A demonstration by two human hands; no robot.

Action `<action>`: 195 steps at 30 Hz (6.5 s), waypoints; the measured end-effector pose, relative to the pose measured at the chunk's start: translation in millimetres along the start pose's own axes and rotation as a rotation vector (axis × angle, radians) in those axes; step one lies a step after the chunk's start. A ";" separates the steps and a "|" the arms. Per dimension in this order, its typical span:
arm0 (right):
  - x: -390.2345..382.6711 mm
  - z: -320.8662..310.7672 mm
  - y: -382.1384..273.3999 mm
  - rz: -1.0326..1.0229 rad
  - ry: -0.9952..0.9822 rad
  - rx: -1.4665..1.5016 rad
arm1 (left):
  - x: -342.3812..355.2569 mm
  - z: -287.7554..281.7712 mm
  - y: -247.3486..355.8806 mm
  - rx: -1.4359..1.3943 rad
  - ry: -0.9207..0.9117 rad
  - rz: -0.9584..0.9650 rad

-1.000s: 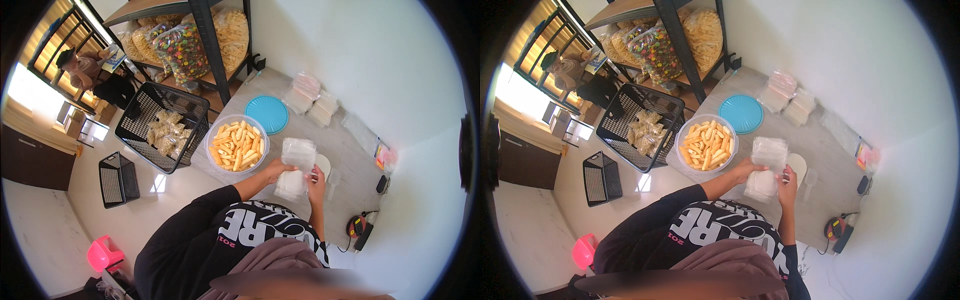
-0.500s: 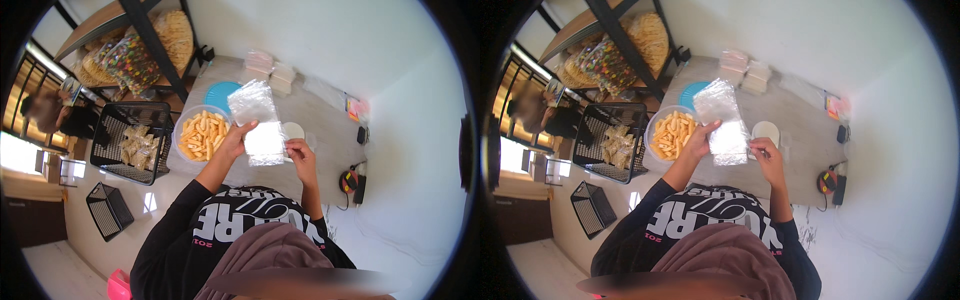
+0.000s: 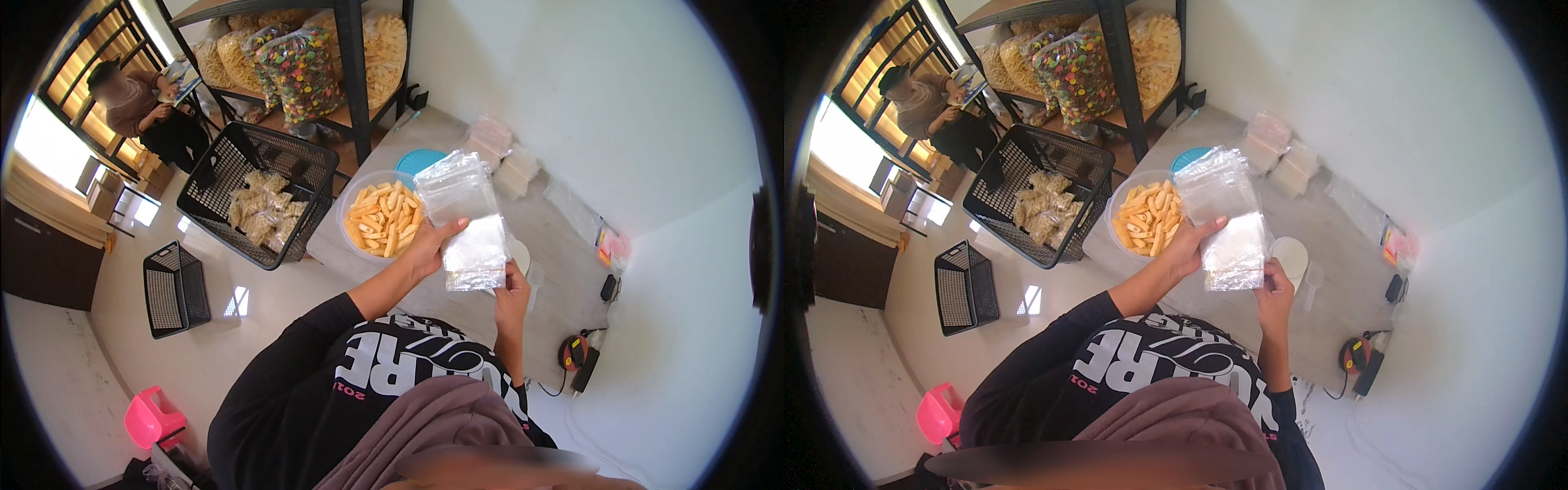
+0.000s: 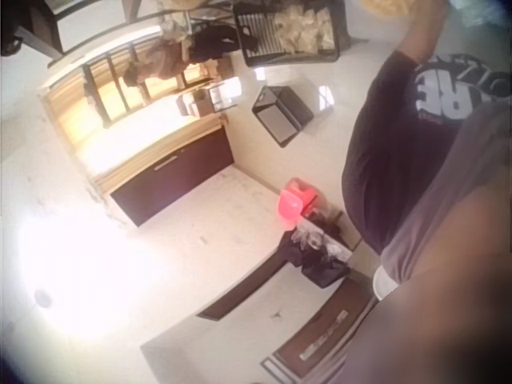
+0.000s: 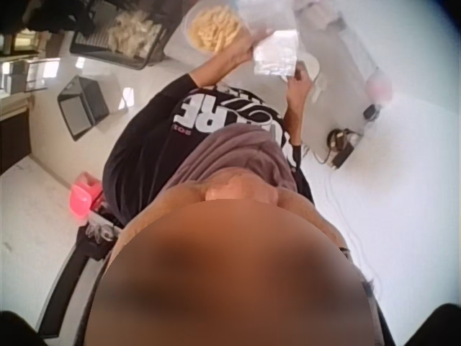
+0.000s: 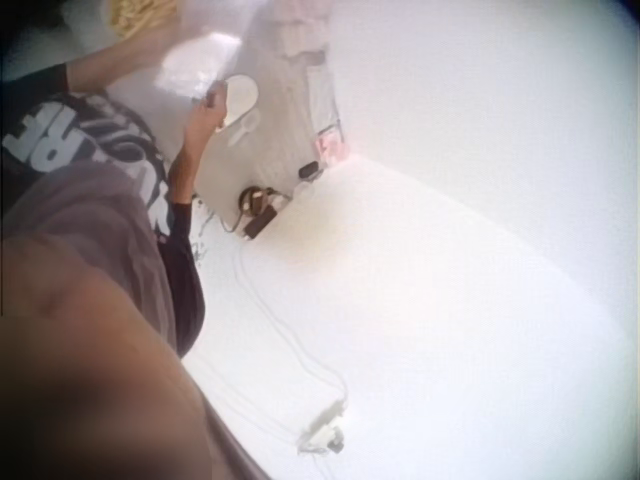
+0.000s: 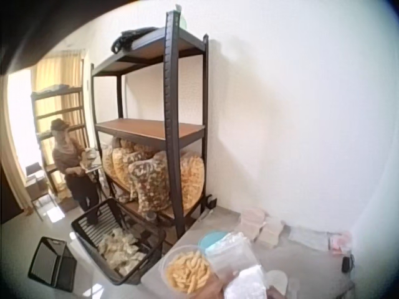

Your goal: The person scoops snack pieces from a container into plastic bags, weighs them on a digital scale, and places the filled bags into a basket. The person also handles a container lid and a stack of empty plastic bags during the process.

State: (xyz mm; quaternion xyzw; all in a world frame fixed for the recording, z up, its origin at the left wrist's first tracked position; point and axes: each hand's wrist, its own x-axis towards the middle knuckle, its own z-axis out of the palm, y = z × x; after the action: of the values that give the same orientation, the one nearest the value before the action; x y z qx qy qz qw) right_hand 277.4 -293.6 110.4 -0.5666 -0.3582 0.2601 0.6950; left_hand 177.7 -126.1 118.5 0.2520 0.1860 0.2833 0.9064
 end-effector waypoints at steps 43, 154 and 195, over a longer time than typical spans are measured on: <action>-87.6 103.4 -0.8 0.178 -0.077 -0.131 | -122.7 -123.7 81.0 0.452 -0.400 -0.328; 11.3 -61.7 77.6 -0.196 -0.461 -1.232 | 10.4 -36.4 -132.7 2.329 -0.283 0.013; -4.4 -87.5 89.7 0.104 -0.594 -1.036 | -25.1 -65.5 -151.0 2.191 -0.407 0.143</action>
State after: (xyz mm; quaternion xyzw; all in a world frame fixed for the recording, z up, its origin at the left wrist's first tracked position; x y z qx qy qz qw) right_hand 348.0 -329.6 13.2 -0.7513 -0.5893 0.2326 0.1848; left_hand 190.4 -225.9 -14.1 0.9669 0.1685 -0.0286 0.1897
